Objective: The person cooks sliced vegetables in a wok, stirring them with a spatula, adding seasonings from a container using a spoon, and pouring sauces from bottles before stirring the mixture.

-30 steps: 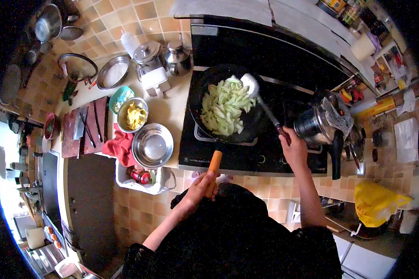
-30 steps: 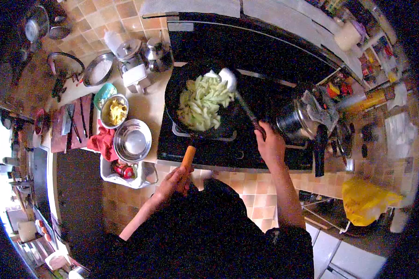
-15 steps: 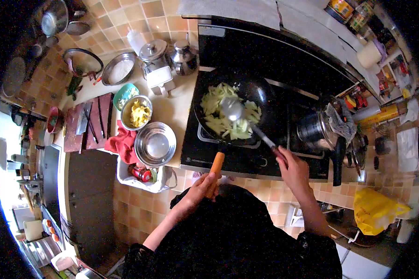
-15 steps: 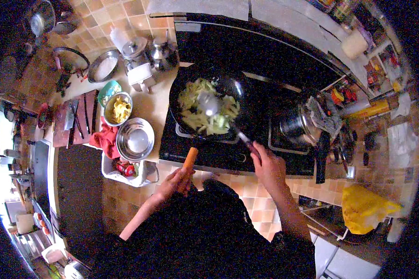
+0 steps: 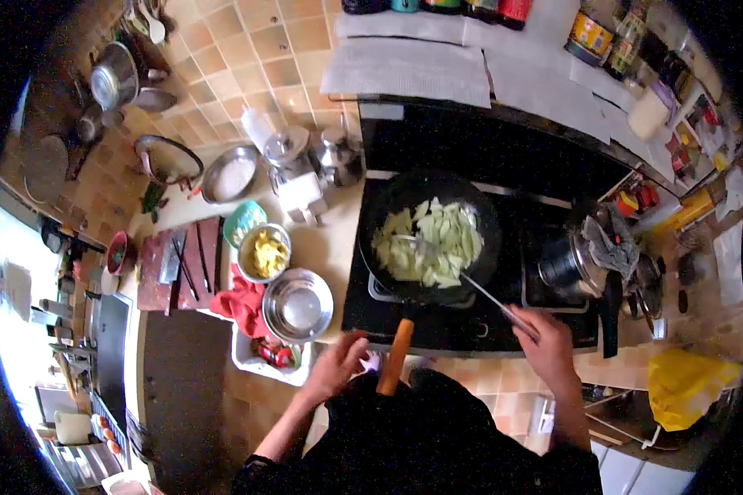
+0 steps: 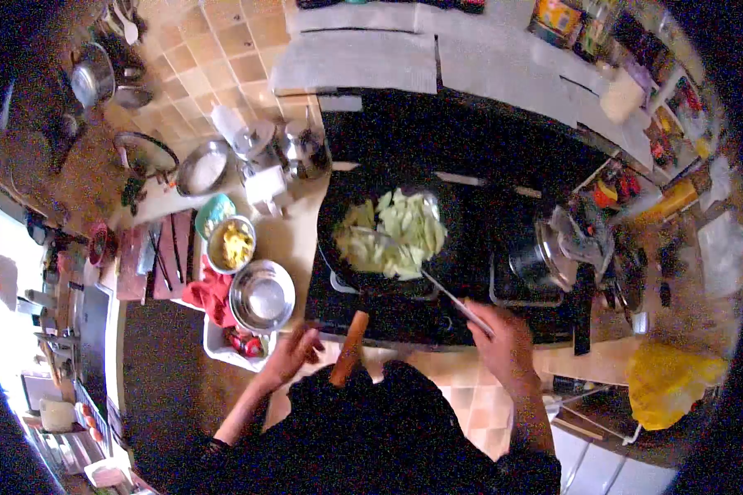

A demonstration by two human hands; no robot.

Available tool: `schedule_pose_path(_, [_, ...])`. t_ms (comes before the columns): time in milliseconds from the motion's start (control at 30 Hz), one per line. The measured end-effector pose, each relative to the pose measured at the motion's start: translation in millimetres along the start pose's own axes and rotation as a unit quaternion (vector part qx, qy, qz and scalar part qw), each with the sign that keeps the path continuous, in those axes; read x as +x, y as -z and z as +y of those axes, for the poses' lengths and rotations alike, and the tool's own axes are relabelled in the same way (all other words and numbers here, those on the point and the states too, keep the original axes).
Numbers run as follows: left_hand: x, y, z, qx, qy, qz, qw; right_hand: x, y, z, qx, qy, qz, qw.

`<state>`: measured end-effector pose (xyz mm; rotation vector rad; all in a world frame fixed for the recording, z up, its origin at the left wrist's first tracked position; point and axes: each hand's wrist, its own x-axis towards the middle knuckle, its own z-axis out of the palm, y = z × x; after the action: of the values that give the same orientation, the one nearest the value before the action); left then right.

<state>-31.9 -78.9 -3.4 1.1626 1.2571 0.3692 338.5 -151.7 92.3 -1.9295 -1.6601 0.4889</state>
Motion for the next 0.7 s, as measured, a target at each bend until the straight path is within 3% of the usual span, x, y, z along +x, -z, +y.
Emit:
schedule_pose_path(67, [18.6, 39.4, 18.9, 0.096, -0.098, 0.110, 0.984, -19.3, 6.4, 0.4, 0.051, -0.026, -0.021, 0.998])
schedule_pose_path(133, [38.4, 62.7, 72.9, 0.049, -0.303, 0.210, 0.928, -31.2, 3.4, 4.5, 0.066, -0.044, -0.043, 0.996])
schedule_pose_path(167, [49.3, 76.3, 101.0, 0.030, -0.296, 0.233, 0.926, -30.8, -2.2, -1.2, 0.039, -0.054, -0.042, 0.997])
schedule_pose_path(200, [66.3, 86.4, 130.7, 0.080, -0.405, 0.289, 0.864, -30.9, -11.1, -0.5, 0.002, -0.049, -0.008, 0.999])
schedule_pose_path(233, [76.6, 95.0, 171.1, 0.099, -0.427, 0.307, 0.845, -30.3, -25.3, 4.7, -0.034, -0.044, 0.026, 0.998])
schedule_pose_path(267, [103.0, 105.4, 230.9, 0.124, -0.508, 0.343, 0.780, -27.7, -41.0, 10.2, -0.067, -0.039, 0.064, 0.995])
schedule_pose_path(333, [118.1, 100.8, 293.5, 0.048, -0.510, 0.300, 0.805, -29.6, -52.9, 20.4, -0.058, -0.019, 0.130, 0.990])
schedule_pose_path(400, [184.2, 124.0, 335.9, 0.084, -0.571, 0.324, 0.750, -28.4, -56.9, 21.9, -0.071, -0.022, 0.171, 0.982])
schedule_pose_path(500, [239.3, 137.2, 401.5, 0.167, -0.583, 0.426, 0.671, -37.0, -64.3, 19.6, -0.149, -0.133, 0.152, 0.968])
schedule_pose_path(600, [247.2, 133.4, 460.0, 0.107, -0.555, 0.359, 0.743, -52.9, -77.7, 29.8, -0.084, -0.085, 0.139, 0.983])
schedule_pose_path(633, [241.2, 127.2, 474.0, 0.121, -0.550, 0.385, 0.731, -56.1, -70.3, 16.4, -0.016, -0.133, 0.106, 0.985])
schedule_pose_path(700, [266.8, 137.9, 505.8, 0.115, -0.560, 0.423, 0.703, -70.1, -71.8, 13.4, 0.031, -0.137, 0.083, 0.987])
